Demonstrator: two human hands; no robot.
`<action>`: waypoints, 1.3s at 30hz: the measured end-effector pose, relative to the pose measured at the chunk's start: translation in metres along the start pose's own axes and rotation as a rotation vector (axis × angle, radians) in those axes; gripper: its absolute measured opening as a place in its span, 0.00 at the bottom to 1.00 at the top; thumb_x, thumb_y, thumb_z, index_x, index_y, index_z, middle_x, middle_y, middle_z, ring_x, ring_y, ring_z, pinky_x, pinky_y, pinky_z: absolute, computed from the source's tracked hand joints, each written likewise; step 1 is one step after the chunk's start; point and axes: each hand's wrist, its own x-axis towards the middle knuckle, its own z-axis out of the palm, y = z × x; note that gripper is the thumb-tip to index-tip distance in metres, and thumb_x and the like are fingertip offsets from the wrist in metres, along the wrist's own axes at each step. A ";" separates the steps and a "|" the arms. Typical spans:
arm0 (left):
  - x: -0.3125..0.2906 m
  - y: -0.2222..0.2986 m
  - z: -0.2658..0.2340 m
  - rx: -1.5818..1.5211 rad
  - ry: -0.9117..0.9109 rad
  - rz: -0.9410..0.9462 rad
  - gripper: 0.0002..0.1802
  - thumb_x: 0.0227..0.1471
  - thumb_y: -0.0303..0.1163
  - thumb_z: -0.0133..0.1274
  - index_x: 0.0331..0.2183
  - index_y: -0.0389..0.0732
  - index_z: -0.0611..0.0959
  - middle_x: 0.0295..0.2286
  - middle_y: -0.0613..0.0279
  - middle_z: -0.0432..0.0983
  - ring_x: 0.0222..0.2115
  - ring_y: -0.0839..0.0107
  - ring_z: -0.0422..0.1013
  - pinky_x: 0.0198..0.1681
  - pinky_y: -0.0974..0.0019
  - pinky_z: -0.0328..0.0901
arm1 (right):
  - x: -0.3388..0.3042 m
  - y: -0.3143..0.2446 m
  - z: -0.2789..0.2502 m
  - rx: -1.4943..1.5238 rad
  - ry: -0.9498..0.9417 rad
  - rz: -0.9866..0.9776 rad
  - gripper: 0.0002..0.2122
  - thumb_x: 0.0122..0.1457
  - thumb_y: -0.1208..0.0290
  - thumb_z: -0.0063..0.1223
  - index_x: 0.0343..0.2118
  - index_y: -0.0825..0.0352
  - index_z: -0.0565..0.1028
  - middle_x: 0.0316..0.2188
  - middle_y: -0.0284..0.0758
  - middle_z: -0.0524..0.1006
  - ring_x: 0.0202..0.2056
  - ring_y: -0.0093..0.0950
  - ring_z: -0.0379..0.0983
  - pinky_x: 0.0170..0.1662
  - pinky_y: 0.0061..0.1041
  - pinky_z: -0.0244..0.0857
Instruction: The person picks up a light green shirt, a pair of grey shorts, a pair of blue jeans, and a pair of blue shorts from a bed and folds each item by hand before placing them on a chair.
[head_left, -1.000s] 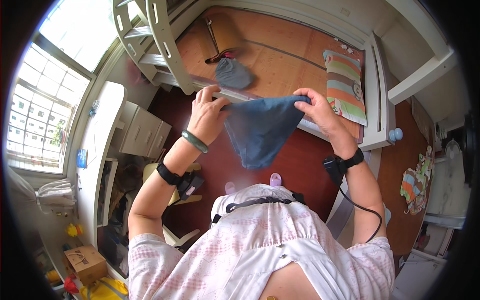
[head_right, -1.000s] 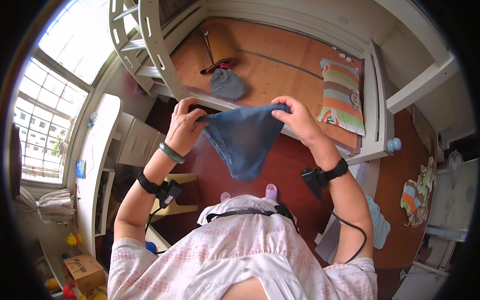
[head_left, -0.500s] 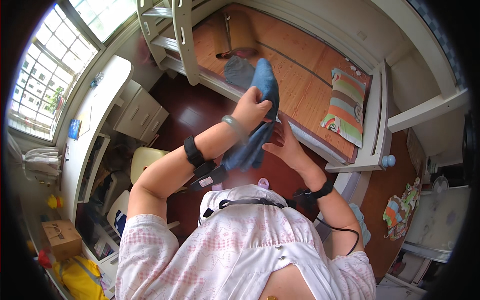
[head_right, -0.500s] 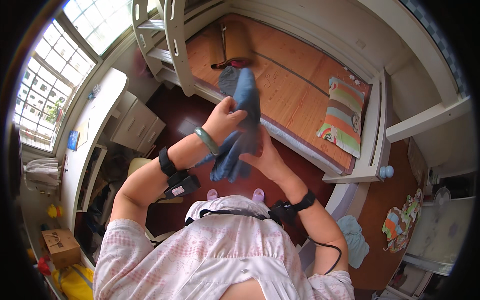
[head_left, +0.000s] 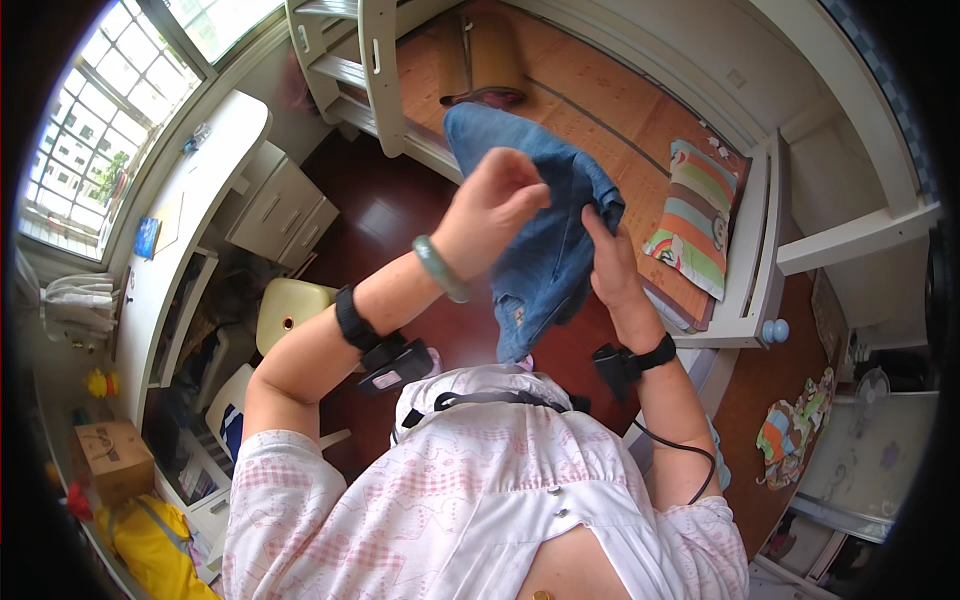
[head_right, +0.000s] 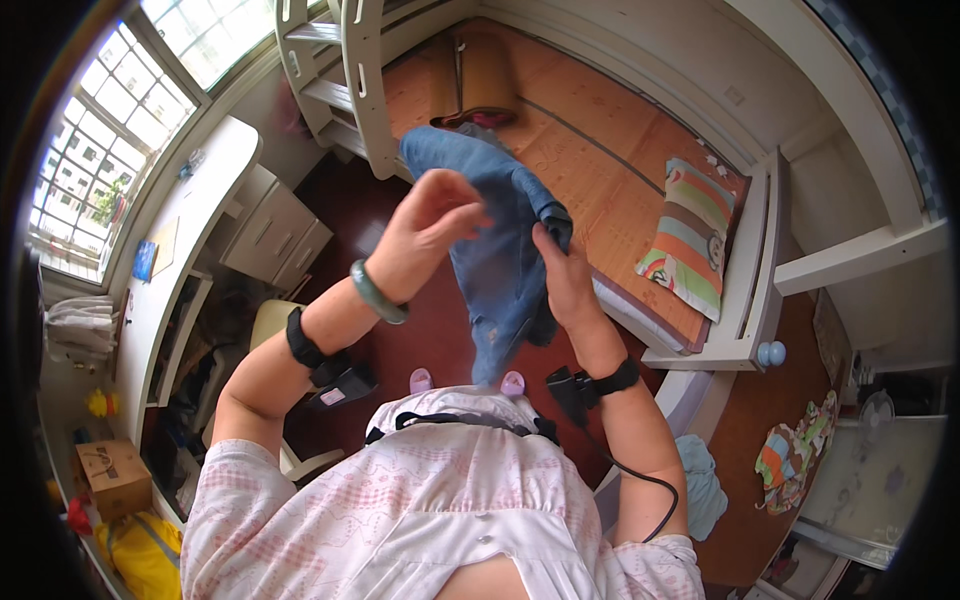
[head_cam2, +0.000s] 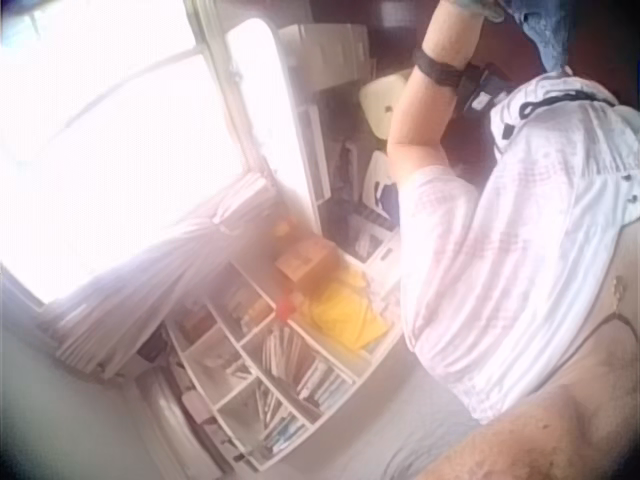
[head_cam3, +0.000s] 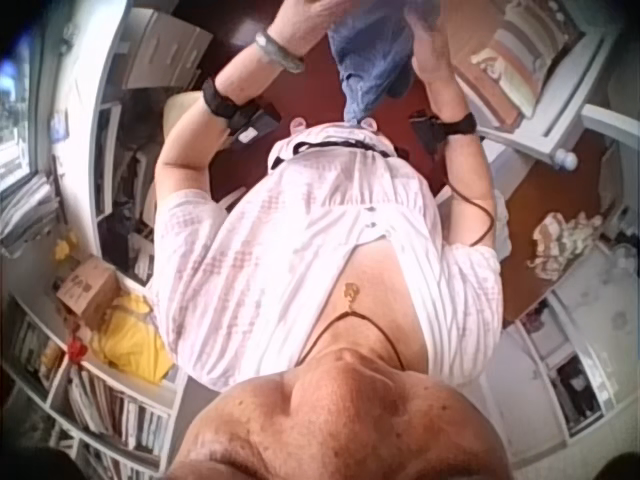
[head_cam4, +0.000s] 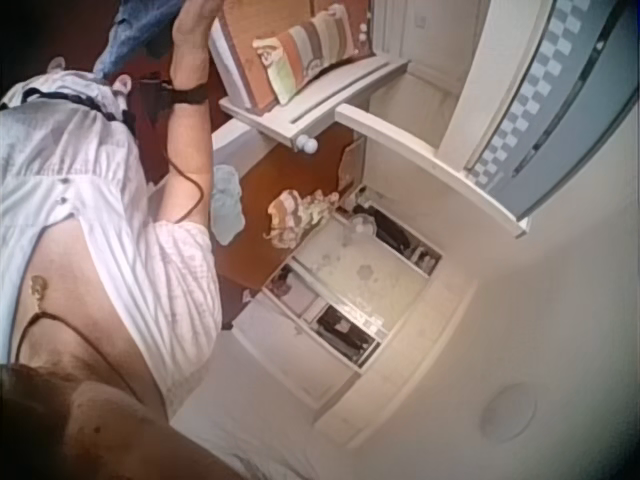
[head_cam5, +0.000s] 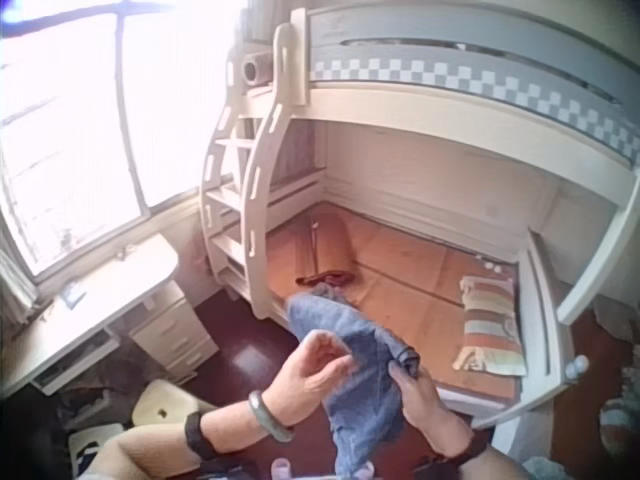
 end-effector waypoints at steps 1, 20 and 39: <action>-0.004 -0.002 -0.014 0.020 0.053 0.023 0.09 0.52 0.26 0.50 0.37 0.40 0.69 0.32 0.66 0.69 0.34 0.76 0.70 0.36 0.74 0.65 | 0.005 -0.006 -0.003 0.087 0.002 0.000 0.16 0.59 0.65 0.47 0.45 0.71 0.70 0.40 0.32 0.73 0.42 0.21 0.67 0.47 0.20 0.60; -0.032 -0.068 -0.109 0.010 -0.052 -0.070 0.22 0.58 0.36 0.42 0.53 0.39 0.66 0.52 0.62 0.63 0.52 0.72 0.59 0.54 0.69 0.52 | -0.123 -0.116 -0.010 -0.408 -0.597 0.402 0.16 0.51 0.79 0.51 0.45 0.71 0.72 0.44 0.38 0.74 0.46 0.24 0.69 0.51 0.23 0.61; -0.080 -0.026 -0.004 0.715 -1.139 0.257 0.22 0.58 0.35 0.38 0.52 0.34 0.67 0.52 0.52 0.61 0.53 0.63 0.58 0.59 0.65 0.48 | -0.057 0.021 -0.092 0.048 0.099 0.532 0.23 0.59 0.58 0.46 0.55 0.64 0.60 0.51 0.37 0.65 0.51 0.28 0.62 0.51 0.29 0.57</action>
